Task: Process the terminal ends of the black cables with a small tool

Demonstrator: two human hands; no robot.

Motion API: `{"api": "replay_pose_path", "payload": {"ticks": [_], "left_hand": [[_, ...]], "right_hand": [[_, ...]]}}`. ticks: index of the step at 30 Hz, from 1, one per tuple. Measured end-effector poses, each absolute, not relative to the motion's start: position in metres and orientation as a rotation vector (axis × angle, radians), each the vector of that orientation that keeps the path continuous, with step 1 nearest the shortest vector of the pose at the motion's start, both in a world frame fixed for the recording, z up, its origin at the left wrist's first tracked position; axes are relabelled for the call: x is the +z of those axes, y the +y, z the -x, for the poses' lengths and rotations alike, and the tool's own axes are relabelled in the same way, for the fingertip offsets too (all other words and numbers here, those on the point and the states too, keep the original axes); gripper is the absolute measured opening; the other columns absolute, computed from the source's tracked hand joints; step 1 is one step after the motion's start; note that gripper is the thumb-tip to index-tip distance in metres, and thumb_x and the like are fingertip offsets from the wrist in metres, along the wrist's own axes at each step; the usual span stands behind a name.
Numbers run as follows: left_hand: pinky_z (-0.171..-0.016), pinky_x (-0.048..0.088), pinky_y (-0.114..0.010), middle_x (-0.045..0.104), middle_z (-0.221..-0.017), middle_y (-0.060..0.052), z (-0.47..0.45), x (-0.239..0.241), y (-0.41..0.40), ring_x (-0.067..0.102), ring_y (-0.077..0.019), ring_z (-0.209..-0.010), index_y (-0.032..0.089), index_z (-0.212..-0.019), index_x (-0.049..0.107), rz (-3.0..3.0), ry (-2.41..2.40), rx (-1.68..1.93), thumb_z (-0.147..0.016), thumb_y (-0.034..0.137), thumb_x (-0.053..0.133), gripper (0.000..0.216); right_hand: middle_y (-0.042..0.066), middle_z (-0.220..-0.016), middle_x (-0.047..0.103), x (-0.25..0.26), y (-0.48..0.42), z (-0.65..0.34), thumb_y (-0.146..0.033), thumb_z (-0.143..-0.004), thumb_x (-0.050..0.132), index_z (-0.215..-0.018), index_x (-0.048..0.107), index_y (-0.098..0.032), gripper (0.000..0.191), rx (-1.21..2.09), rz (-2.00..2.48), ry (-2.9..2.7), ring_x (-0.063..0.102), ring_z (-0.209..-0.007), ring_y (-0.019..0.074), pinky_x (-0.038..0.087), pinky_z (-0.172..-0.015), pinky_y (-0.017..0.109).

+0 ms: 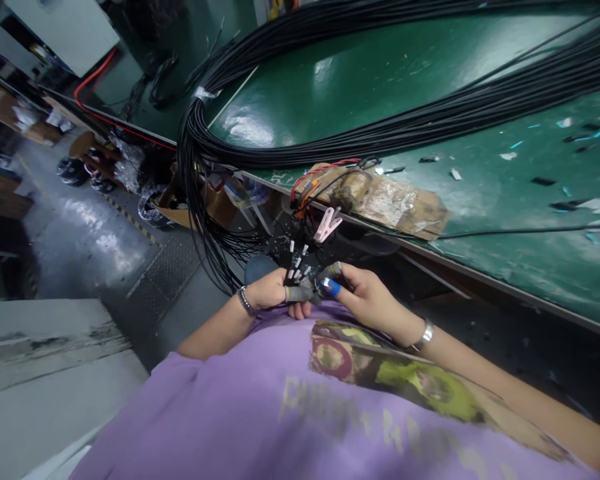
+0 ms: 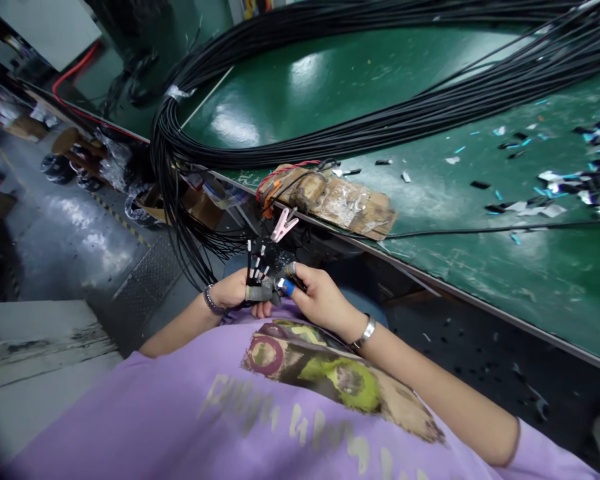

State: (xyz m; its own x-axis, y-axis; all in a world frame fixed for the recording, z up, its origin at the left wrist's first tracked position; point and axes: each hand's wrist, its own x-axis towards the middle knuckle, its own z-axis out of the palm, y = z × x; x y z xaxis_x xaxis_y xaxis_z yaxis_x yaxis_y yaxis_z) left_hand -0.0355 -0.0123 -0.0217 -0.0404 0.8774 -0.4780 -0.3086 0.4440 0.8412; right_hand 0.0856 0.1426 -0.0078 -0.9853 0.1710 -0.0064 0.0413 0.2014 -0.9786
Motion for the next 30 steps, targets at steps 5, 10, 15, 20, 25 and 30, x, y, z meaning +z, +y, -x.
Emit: {"api": "replay_pose_path", "payload": {"ticks": [5,10,15,20,25,30], "left_hand": [[-0.036,0.032,-0.017,0.057,-0.049,-0.001,0.030,-0.026,-0.006,0.045,-0.0055,-0.036,0.011,-0.058,0.057,-0.541,1.448,1.209,-0.057,0.053,0.076,0.046],[-0.038,0.032,-0.018,0.052,-0.047,0.003,0.016,-0.022,-0.004,0.039,-0.0036,-0.037,0.013,-0.061,0.055,-0.561,1.642,1.365,-0.060,0.052,0.075,0.044],[-0.045,0.033,-0.019,0.047,-0.048,0.004,0.009,-0.016,-0.006,0.038,-0.0046,-0.045,0.014,-0.058,0.052,-0.645,1.723,1.486,-0.060,0.052,0.075,0.045],[-0.045,0.032,-0.019,0.047,-0.049,0.004,0.008,-0.016,-0.008,0.037,-0.0053,-0.047,0.014,-0.056,0.050,-0.667,1.779,1.479,-0.061,0.053,0.074,0.046],[-0.045,0.034,-0.020,0.050,-0.050,0.002,0.006,-0.017,-0.008,0.041,-0.0058,-0.048,0.014,-0.054,0.051,-0.675,1.801,1.474,-0.060,0.054,0.075,0.047],[-0.042,0.033,-0.018,0.048,-0.045,0.004,0.006,-0.018,-0.008,0.039,-0.0047,-0.042,0.014,-0.055,0.052,-0.627,1.782,1.485,-0.058,0.054,0.076,0.046]], "right_hand": [[0.001,-0.068,0.062,-0.008,0.145,-0.088,-0.047,-0.078,0.061,-0.070,0.059,-0.020,0.028,2.012,0.309,-2.246,0.053,-0.062,0.0145,0.047,-0.061,0.027],[-0.003,-0.057,0.054,-0.012,0.144,-0.088,-0.048,-0.068,0.072,-0.067,0.058,-0.019,0.032,2.526,0.606,-1.840,0.037,-0.046,0.0072,0.033,-0.043,0.021],[-0.006,-0.050,0.044,-0.016,0.141,-0.086,-0.048,-0.059,0.078,-0.063,0.057,-0.017,0.037,2.837,0.745,-1.553,0.028,-0.042,0.0050,0.020,-0.038,0.019],[-0.004,-0.055,0.048,-0.016,0.139,-0.084,-0.044,-0.054,0.080,-0.062,0.058,-0.017,0.036,2.893,0.781,-1.458,0.028,-0.043,0.0042,0.019,-0.038,0.019],[-0.004,-0.052,0.047,-0.014,0.138,-0.084,-0.039,-0.056,0.079,-0.060,0.055,-0.018,0.033,2.858,0.862,-1.507,0.029,-0.042,0.0046,0.019,-0.037,0.019],[-0.007,-0.046,0.039,-0.016,0.135,-0.082,-0.045,-0.056,0.078,-0.059,0.050,-0.018,0.038,2.749,0.872,-1.640,0.027,-0.041,0.0044,0.017,-0.037,0.019]]}}
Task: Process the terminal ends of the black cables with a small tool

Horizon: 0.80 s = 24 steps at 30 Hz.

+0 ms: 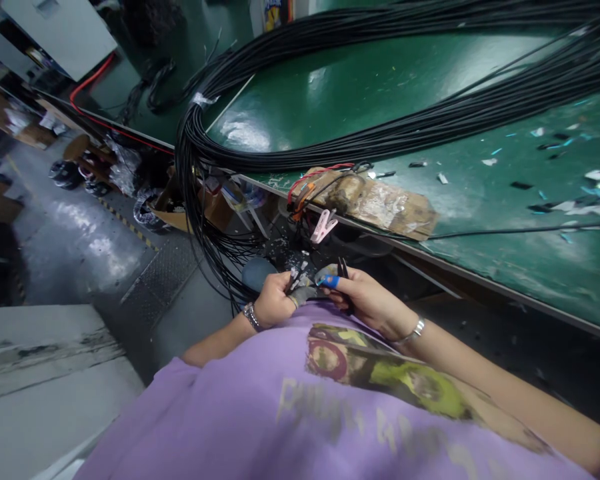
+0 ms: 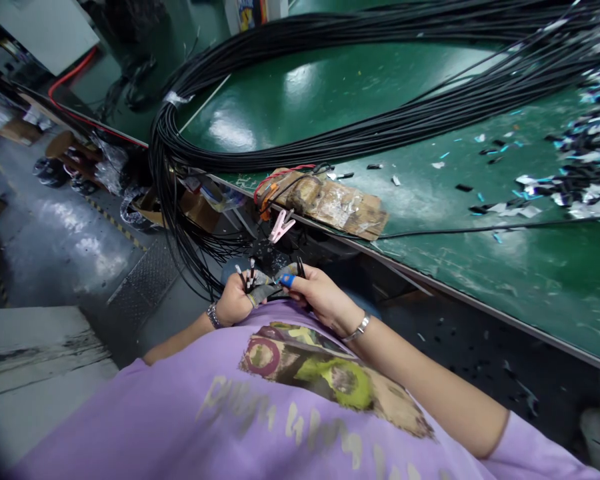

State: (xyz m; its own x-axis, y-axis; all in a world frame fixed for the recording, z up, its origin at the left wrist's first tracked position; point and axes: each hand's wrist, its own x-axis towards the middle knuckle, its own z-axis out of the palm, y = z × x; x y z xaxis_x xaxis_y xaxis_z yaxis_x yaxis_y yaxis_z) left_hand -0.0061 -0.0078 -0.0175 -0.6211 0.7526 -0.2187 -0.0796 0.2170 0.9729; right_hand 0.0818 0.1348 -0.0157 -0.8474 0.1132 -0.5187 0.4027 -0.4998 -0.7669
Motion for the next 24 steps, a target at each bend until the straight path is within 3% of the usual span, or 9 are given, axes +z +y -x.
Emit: {"api": "replay_pose_path", "payload": {"ticks": [3,6,9,12,18,24], "left_hand": [[-0.038,0.030,-0.018,0.048,-0.042,0.005,0.008,-0.018,-0.009,0.037,-0.0037,-0.037,0.015,-0.057,0.051,-0.531,1.750,1.479,-0.058,0.054,0.075,0.046],[-0.037,0.028,-0.018,0.050,-0.043,0.005,0.010,-0.018,-0.010,0.036,-0.0033,-0.035,0.015,-0.059,0.050,-0.462,1.766,1.463,-0.060,0.052,0.074,0.044],[-0.038,0.029,-0.018,0.050,-0.045,0.005,0.011,-0.016,-0.010,0.037,-0.0039,-0.037,0.015,-0.060,0.050,-0.425,1.825,1.471,-0.061,0.049,0.074,0.042],[-0.042,0.032,-0.019,0.048,-0.045,0.005,0.009,-0.015,-0.009,0.039,-0.0051,-0.041,0.016,-0.057,0.049,-0.464,1.867,1.495,-0.061,0.049,0.075,0.042],[-0.047,0.032,-0.020,0.047,-0.047,0.004,0.004,-0.014,-0.007,0.038,-0.0063,-0.048,0.016,-0.052,0.048,-0.621,1.938,1.473,-0.064,0.049,0.072,0.043],[-0.048,0.032,-0.021,0.046,-0.048,0.004,0.005,-0.016,-0.007,0.037,-0.0062,-0.048,0.016,-0.053,0.048,-0.662,1.965,1.452,-0.067,0.046,0.069,0.039]], "right_hand": [[-0.008,-0.048,0.041,-0.020,0.134,-0.080,-0.050,-0.060,0.075,-0.066,0.051,-0.019,0.039,-2.419,-0.754,1.661,0.030,-0.042,0.0057,0.023,-0.038,0.020],[-0.002,-0.062,0.056,-0.025,0.139,-0.081,-0.053,-0.071,0.065,-0.078,0.056,-0.019,0.035,-2.283,-0.653,2.087,0.047,-0.053,0.0114,0.041,-0.049,0.025],[0.004,-0.080,0.065,-0.024,0.146,-0.086,-0.045,-0.081,0.057,-0.094,0.058,-0.020,0.029,-1.941,-0.485,2.590,0.058,-0.070,0.0177,0.049,-0.066,0.032],[0.006,-0.087,0.068,-0.016,0.149,-0.090,-0.036,-0.082,0.056,-0.106,0.056,-0.021,0.028,-1.763,-0.421,2.805,0.062,-0.077,0.0207,0.051,-0.071,0.035],[0.004,-0.086,0.071,-0.006,0.143,-0.085,-0.025,-0.078,0.057,-0.097,0.061,-0.023,0.019,-1.939,-0.526,2.781,0.067,-0.078,0.0204,0.054,-0.070,0.034],[0.003,-0.081,0.070,-0.010,0.141,-0.085,-0.017,-0.075,0.054,-0.089,0.063,-0.022,0.017,-1.794,-0.341,2.934,0.065,-0.074,0.0189,0.053,-0.068,0.032]]}}
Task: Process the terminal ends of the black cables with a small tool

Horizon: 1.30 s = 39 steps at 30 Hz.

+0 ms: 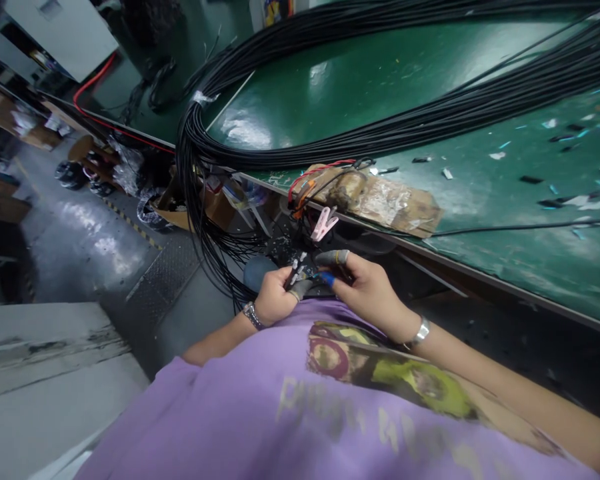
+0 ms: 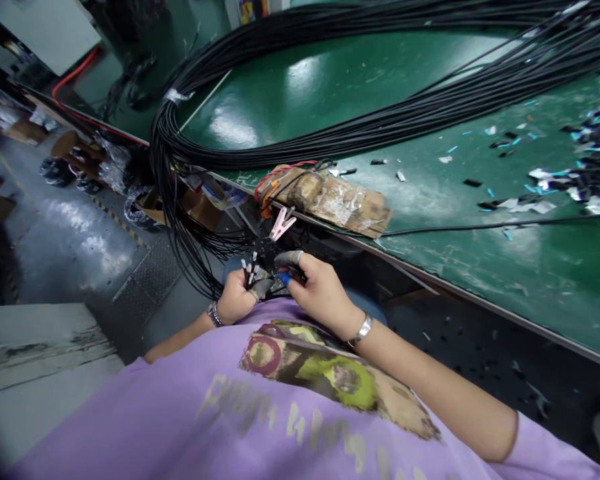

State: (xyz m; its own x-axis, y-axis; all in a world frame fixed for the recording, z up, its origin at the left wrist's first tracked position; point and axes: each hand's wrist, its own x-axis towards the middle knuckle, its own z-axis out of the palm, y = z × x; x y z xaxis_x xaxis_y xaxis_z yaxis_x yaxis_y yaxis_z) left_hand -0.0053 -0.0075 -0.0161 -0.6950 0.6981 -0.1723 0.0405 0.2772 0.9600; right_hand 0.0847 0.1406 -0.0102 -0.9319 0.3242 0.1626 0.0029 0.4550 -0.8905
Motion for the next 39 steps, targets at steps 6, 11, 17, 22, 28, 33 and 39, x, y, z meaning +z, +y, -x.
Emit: {"api": "replay_pose_path", "payload": {"ticks": [6,11,17,22,28,33,39], "left_hand": [[-0.046,0.033,-0.020,0.049,-0.047,0.005,0.007,-0.016,-0.006,0.039,-0.0060,-0.046,0.016,-0.056,0.049,-0.548,1.942,1.451,-0.066,0.039,0.069,0.032],[-0.039,0.029,-0.019,0.048,-0.044,0.005,0.012,-0.013,-0.006,0.038,-0.0052,-0.038,0.016,-0.058,0.049,-0.427,1.916,1.429,-0.066,0.036,0.068,0.029],[-0.043,0.033,-0.019,0.048,-0.048,0.005,0.010,-0.018,-0.007,0.039,-0.0057,-0.043,0.016,-0.060,0.050,-0.491,1.978,1.501,-0.068,0.032,0.067,0.025],[-0.046,0.032,-0.020,0.046,-0.050,0.005,0.006,-0.024,-0.008,0.038,-0.0065,-0.048,0.016,-0.061,0.052,-0.609,2.045,1.531,-0.069,0.033,0.066,0.024],[-0.048,0.030,-0.020,0.044,-0.052,0.004,0.006,-0.025,-0.010,0.035,-0.0069,-0.050,0.015,-0.060,0.052,-0.721,2.131,1.494,-0.072,0.031,0.063,0.023],[-0.049,0.029,-0.021,0.044,-0.053,0.004,0.005,-0.030,-0.012,0.035,-0.0078,-0.051,0.015,-0.063,0.052,-0.782,2.202,1.441,-0.074,0.028,0.058,0.017],[-0.049,0.028,-0.022,0.043,-0.052,0.004,0.005,-0.032,-0.014,0.034,-0.0083,-0.050,0.017,-0.061,0.048,-0.848,2.280,1.373,-0.075,0.026,0.057,0.019]], "right_hand": [[0.005,-0.086,0.069,-0.014,0.145,-0.091,-0.020,-0.080,0.051,-0.094,0.061,-0.022,0.017,1.339,0.220,-2.484,0.064,-0.077,0.0200,0.052,-0.071,0.033],[0.010,-0.087,0.067,-0.014,0.148,-0.094,-0.034,-0.085,0.048,-0.102,0.056,-0.017,0.025,1.197,0.254,-2.665,0.064,-0.076,0.0240,0.052,-0.067,0.036],[0.008,-0.077,0.066,-0.005,0.144,-0.096,-0.022,-0.084,0.044,-0.084,0.059,-0.018,0.016,1.298,0.197,-2.807,0.062,-0.070,0.0206,0.050,-0.066,0.032],[0.005,-0.073,0.068,-0.005,0.142,-0.096,-0.025,-0.083,0.048,-0.079,0.063,-0.019,0.016,1.559,0.316,-2.744,0.063,-0.069,0.0196,0.050,-0.065,0.030],[0.003,-0.072,0.070,-0.009,0.142,-0.095,-0.026,-0.082,0.051,-0.080,0.066,-0.018,0.017,1.642,0.377,-2.713,0.063,-0.068,0.0195,0.049,-0.064,0.029],[0.003,-0.069,0.068,-0.008,0.139,-0.093,-0.026,-0.080,0.049,-0.074,0.063,-0.018,0.017,1.645,0.389,-2.727,0.061,-0.064,0.0182,0.047,-0.060,0.028],[0.004,-0.072,0.070,-0.009,0.137,-0.091,-0.027,-0.079,0.050,-0.075,0.063,-0.018,0.016,1.743,0.438,-2.691,0.063,-0.069,0.0201,0.049,-0.063,0.029]]}}
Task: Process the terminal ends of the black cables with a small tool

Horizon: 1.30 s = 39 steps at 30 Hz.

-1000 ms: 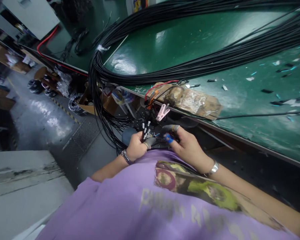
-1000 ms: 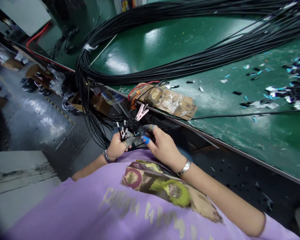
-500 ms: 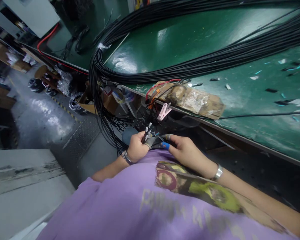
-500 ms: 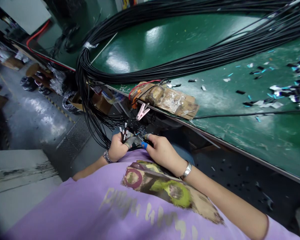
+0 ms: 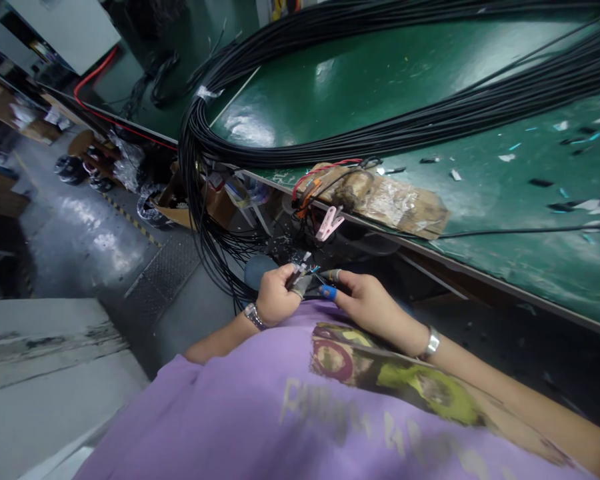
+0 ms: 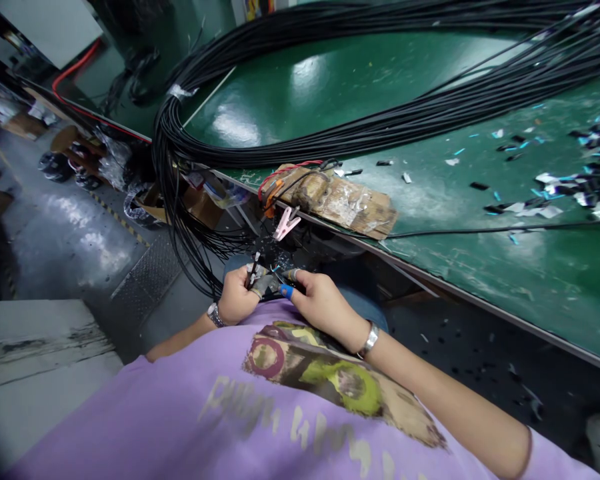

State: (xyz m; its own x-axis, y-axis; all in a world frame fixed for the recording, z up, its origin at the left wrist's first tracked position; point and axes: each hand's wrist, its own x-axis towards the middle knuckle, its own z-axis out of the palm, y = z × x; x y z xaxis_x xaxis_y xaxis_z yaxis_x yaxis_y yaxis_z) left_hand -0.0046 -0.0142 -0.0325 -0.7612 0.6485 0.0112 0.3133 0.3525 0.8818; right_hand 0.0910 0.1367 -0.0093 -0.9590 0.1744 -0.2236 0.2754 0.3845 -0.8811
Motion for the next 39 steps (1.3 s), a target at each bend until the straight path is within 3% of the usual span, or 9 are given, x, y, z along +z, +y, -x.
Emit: {"api": "replay_pose_path", "payload": {"ticks": [9,16,21,28,32,39], "left_hand": [[-0.051,0.029,-0.023,0.043,-0.051,0.004,0.004,-0.033,-0.016,0.035,-0.0083,-0.050,0.018,-0.059,0.047,-0.837,2.315,1.358,-0.072,0.024,0.061,0.020],[-0.045,0.031,-0.019,0.045,-0.047,0.005,0.009,-0.017,-0.010,0.037,-0.0059,-0.045,0.016,-0.056,0.048,-0.582,1.944,1.467,-0.070,0.040,0.066,0.033],[-0.035,0.024,-0.019,0.043,-0.041,0.005,0.014,-0.013,-0.009,0.033,-0.0038,-0.034,0.016,-0.049,0.046,-0.409,1.804,1.439,-0.067,0.048,0.067,0.043],[-0.033,0.023,-0.020,0.044,-0.040,0.004,0.020,-0.012,-0.008,0.032,-0.0033,-0.032,0.016,-0.046,0.046,-0.347,1.692,1.510,-0.065,0.056,0.066,0.048],[-0.033,0.024,-0.019,0.046,-0.042,0.004,0.018,-0.014,-0.009,0.035,-0.0035,-0.032,0.015,-0.049,0.048,-0.396,1.688,1.448,-0.068,0.053,0.066,0.046],[-0.035,0.026,-0.019,0.048,-0.046,0.004,0.012,-0.013,-0.009,0.036,-0.0034,-0.035,0.015,-0.054,0.049,-0.462,1.674,1.372,-0.065,0.054,0.069,0.046]], "right_hand": [[0.002,-0.072,0.072,-0.009,0.136,-0.091,-0.025,-0.080,0.051,-0.079,0.068,-0.018,0.019,-1.678,-0.403,2.545,0.065,-0.070,0.0197,0.051,-0.063,0.028],[0.003,-0.080,0.074,-0.007,0.137,-0.089,-0.025,-0.080,0.051,-0.085,0.072,-0.017,0.023,-1.739,-0.360,2.535,0.067,-0.075,0.0211,0.052,-0.067,0.029],[0.003,-0.080,0.074,-0.005,0.137,-0.089,-0.025,-0.080,0.051,-0.085,0.072,-0.018,0.023,-1.740,-0.350,2.547,0.067,-0.075,0.0213,0.052,-0.068,0.029],[0.004,-0.078,0.071,-0.012,0.141,-0.092,-0.037,-0.079,0.056,-0.083,0.066,-0.017,0.022,-1.814,-0.470,2.509,0.063,-0.071,0.0204,0.051,-0.067,0.032],[0.005,-0.082,0.069,-0.011,0.144,-0.089,-0.047,-0.073,0.064,-0.084,0.061,-0.019,0.031,-2.075,-0.654,2.316,0.061,-0.072,0.0185,0.051,-0.069,0.032],[-0.001,-0.069,0.060,-0.006,0.138,-0.085,-0.061,-0.062,0.070,-0.075,0.056,-0.020,0.045,-2.314,-0.696,1.977,0.053,-0.063,0.0129,0.047,-0.064,0.028]]}}
